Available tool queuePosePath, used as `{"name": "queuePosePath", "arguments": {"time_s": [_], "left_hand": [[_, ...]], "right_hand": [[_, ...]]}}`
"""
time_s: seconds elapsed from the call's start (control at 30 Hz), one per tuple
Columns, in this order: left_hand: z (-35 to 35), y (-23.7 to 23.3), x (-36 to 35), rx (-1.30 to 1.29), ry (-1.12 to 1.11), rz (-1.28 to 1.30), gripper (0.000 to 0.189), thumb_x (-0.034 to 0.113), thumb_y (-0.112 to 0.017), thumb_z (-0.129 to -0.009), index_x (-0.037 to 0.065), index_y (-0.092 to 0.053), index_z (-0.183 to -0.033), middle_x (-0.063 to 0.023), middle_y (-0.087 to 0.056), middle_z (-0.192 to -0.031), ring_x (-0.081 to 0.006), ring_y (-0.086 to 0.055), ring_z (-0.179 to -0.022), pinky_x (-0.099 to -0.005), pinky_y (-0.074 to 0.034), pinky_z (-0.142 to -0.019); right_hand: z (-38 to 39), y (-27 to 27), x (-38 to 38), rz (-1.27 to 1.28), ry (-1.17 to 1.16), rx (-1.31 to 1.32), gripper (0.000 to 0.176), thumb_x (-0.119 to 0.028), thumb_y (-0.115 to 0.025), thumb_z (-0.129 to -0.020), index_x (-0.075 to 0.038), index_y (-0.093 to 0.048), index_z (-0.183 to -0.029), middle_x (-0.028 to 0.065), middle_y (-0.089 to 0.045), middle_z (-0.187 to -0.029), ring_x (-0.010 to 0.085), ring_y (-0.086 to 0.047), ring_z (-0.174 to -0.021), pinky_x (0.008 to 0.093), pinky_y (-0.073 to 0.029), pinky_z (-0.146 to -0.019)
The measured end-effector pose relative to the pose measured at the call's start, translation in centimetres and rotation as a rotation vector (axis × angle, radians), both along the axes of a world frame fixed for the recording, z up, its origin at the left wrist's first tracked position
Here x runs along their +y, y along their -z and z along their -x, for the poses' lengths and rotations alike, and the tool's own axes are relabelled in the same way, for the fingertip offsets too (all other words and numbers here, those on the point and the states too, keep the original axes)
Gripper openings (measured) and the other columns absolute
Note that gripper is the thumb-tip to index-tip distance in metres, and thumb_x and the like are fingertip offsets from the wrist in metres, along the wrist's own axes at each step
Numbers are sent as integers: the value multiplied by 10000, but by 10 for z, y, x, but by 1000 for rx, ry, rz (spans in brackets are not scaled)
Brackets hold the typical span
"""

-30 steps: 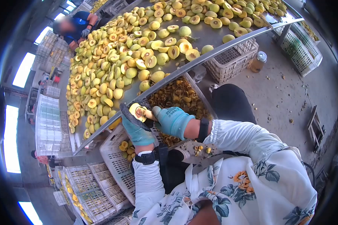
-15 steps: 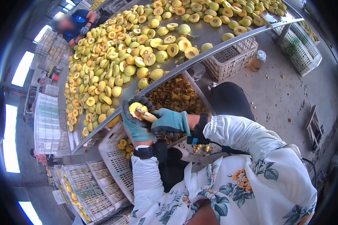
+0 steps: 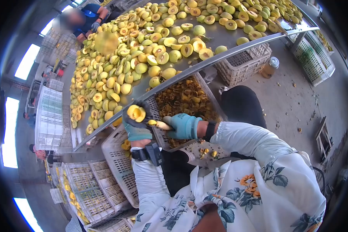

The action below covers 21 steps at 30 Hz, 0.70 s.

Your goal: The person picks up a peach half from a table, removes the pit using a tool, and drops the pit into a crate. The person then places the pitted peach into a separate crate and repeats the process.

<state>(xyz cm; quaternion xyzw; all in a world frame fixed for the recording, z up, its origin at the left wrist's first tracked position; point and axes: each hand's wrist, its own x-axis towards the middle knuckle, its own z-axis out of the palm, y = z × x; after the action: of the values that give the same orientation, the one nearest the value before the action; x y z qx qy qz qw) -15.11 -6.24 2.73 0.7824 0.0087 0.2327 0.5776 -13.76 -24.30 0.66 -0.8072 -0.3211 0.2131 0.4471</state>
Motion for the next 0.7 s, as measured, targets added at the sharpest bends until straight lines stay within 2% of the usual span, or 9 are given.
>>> {"name": "queuePosePath", "arguments": {"time_s": [0.07,0.13,0.2,0.23,0.33,0.37,0.43,0.57,0.7], "left_hand": [[-4,-9,39,-87,-73,69,154,126,-584,-903,5,-552,-992,-73,-604,-917,-170,-603,-852,-278,-513,-725],[5,-12,93,-78,-245,-121,184,180,-581,-913,2,-567,-960,-85,-620,-921,-166,-609,-839,-296,-525,-707],[33,-5,158,-11,-473,17,291,228,-604,-893,-13,-571,-1052,-128,-620,-1003,-233,-610,-884,-347,-511,-771],[41,10,189,-5,-474,737,412,249,-640,-864,-30,-562,-1157,-160,-609,-1065,-303,-609,-927,-386,-491,-845],[55,33,233,385,-1008,-626,479,305,-638,-832,-32,-564,-1165,-214,-600,-1089,-363,-582,-994,-440,-458,-878],[48,29,230,336,-963,-653,477,298,-643,-822,-23,-568,-1165,-222,-596,-1101,-376,-570,-1016,-451,-446,-894],[20,16,207,197,-871,-703,473,286,-653,-802,-6,-575,-1166,-239,-586,-1124,-403,-545,-1061,-473,-423,-925],[-70,14,190,-44,-480,-863,454,169,-607,-770,44,-567,-1205,-251,-546,-1189,-410,-509,-1110,-480,-402,-953],[-139,15,174,264,-340,-1222,574,138,-595,-751,146,-506,-1318,-165,-464,-1348,-371,-412,-1257,-459,-340,-1039]], "right_hand": [[3,14,-5,172,-32,-57,350,-242,-604,-804,-59,-536,-1095,203,-640,-861,396,-620,-844,465,-480,-739],[-1,38,-11,363,-25,-68,354,-206,-583,-804,-46,-545,-1117,211,-649,-880,390,-632,-849,464,-488,-737],[0,67,-20,526,-7,-87,380,-165,-572,-792,-24,-540,-1144,223,-658,-925,386,-644,-868,466,-500,-741],[2,82,-23,574,-39,-120,377,-156,-576,-782,-20,-551,-1132,223,-661,-921,387,-647,-864,469,-504,-737],[15,121,-29,634,-126,-239,363,-138,-594,-749,-18,-591,-1092,209,-673,-890,385,-659,-838,480,-515,-716],[20,130,-31,593,-146,-296,357,-137,-603,-738,-23,-611,-1076,196,-680,-864,382,-664,-821,483,-519,-702],[29,140,-30,718,-454,-375,471,-189,-628,-734,15,-557,-1152,185,-682,-815,384,-663,-783,478,-519,-677],[20,103,-19,600,-252,-357,391,-204,-614,-745,-14,-610,-1088,198,-678,-877,381,-659,-846,462,-516,-728],[13,46,-6,616,-264,-200,315,-210,-603,-784,-40,-661,-1043,172,-687,-946,356,-665,-877,436,-518,-733]]}}
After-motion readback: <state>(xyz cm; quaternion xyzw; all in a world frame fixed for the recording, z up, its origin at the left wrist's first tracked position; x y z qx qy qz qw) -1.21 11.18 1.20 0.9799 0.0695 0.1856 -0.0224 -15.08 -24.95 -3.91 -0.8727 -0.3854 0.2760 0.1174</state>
